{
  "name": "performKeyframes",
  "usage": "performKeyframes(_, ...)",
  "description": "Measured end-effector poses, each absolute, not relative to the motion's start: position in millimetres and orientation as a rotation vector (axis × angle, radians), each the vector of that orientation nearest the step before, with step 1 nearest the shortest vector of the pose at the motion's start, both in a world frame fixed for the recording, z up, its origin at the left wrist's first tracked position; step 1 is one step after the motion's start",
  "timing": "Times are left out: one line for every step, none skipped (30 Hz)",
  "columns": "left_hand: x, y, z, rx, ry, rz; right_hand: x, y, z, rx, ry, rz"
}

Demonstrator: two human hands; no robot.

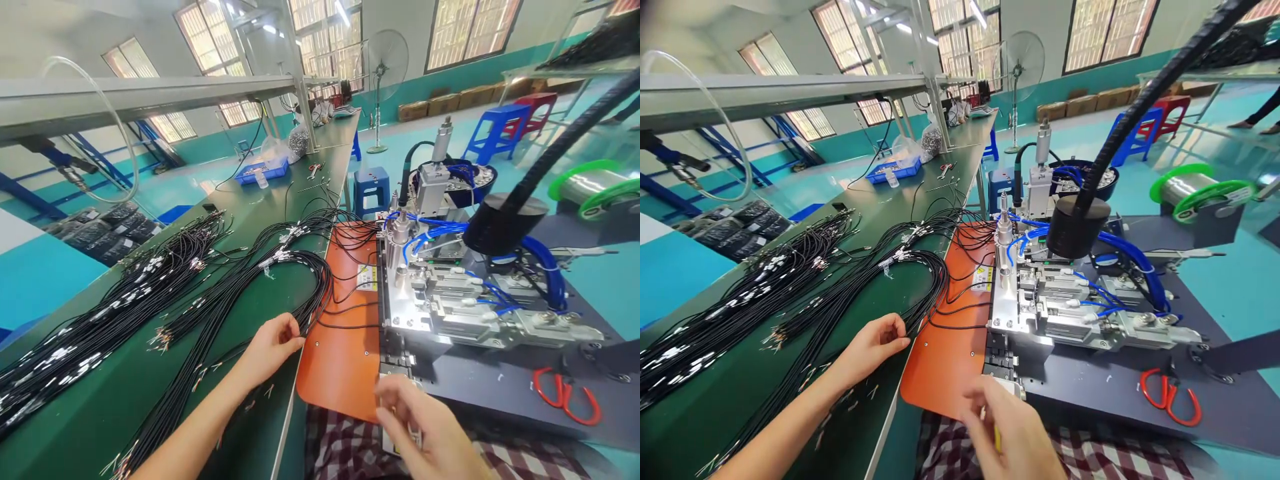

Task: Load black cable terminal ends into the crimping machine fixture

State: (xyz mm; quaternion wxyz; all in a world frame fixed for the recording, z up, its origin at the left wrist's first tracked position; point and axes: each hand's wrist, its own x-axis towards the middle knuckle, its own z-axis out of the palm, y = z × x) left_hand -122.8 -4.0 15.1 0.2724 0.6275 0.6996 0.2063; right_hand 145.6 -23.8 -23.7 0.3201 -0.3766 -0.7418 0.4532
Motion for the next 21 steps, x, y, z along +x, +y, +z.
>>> performKeyframes(-117.4, -5.6, 21.2, 1.657, 1.820, 0.579, 135.2, -19.6, -21.7, -0.923, -2.013, 1.079)
performKeyframes(-110.4, -7.9, 27.7, 1.623, 1.754, 0.614, 124.1, -15.0, -19.3, -0.876, -2.046, 0.990)
performKeyframes(-102.3, -10.7, 34.7, 1.566, 1.667, 0.675, 113.0, -10.2, -16.3, -0.854, -2.061, 0.929)
performKeyframes(-93.8, -13.8, 41.8, 1.532, 1.582, 0.730, 102.6, -5.3, -13.1, -0.866, -2.054, 0.871)
performKeyframes(-85.5, -16.7, 48.7, 1.533, 1.507, 0.758, 93.7, -0.6, -9.9, -0.886, -2.050, 0.826)
performKeyframes(-78.2, -19.2, 54.9, 1.544, 1.441, 0.756, 87.0, 3.7, -6.9, -0.883, -2.060, 0.803)
performKeyframes(-72.8, -21.0, 59.7, 1.563, 1.389, 0.746, 82.8, 7.3, -4.6, -0.876, -2.087, 0.788)
performKeyframes(-69.6, -21.9, 62.5, 1.587, 1.357, 0.731, 81.3, 10.3, -2.9, -0.870, -2.118, 0.768)
performKeyframes(-68.8, -21.8, 62.6, 1.620, 1.359, 0.723, 82.3, 12.4, -2.0, -0.865, -2.143, 0.754)
performKeyframes(-70.5, -20.9, 59.4, 1.674, 1.403, 0.727, 85.6, 13.9, -1.7, -0.870, -2.149, 0.750)
performKeyframes(-74.3, -19.3, 52.9, 1.753, 1.490, 0.729, 90.7, 14.6, -2.0, -0.873, -2.127, 0.751)
performKeyframes(-79.9, -17.2, 43.1, 1.851, 1.629, 0.726, 97.2, 14.7, -2.5, -0.868, -2.081, 0.760)
performKeyframes(-86.6, -14.9, 30.7, 1.968, 1.799, 0.707, 104.7, 14.1, -3.1, -0.854, -2.019, 0.777)
performKeyframes(-94.1, -12.5, 16.7, 2.076, 1.985, 0.641, 112.8, 12.8, -3.5, -0.838, -1.952, 0.798)
performKeyframes(-101.8, -10.1, 2.2, 2.132, 2.183, 0.557, 121.3, 10.8, -3.6, -0.820, -1.890, 0.816)
performKeyframes(-109.4, -7.7, -11.5, 2.167, 2.297, 0.474, 130.0, 8.1, -3.3, -0.812, -1.837, 0.838)
performKeyframes(-116.4, -5.2, -23.4, 2.219, 2.322, 0.421, 138.5, 4.6, -2.7, -0.812, -1.786, 0.871)
performKeyframes(-122.8, -2.6, -32.7, 2.287, 2.309, 0.400, 146.9, 0.4, -1.7, -0.825, -1.735, 0.915)
performKeyframes(-128.5, 0.4, -39.0, 2.365, 2.243, 0.392, 154.8, -4.4, -0.5, -0.841, -1.688, 0.963)
performKeyframes(-133.4, 3.7, -42.5, 2.420, 2.172, 0.389, 162.2, -9.6, 0.8, -0.856, -1.643, 1.008)
performKeyframes(-137.6, 7.4, -43.7, 2.470, 2.096, 0.385, 169.0, -15.0, 2.0, -0.877, -1.596, 1.044)
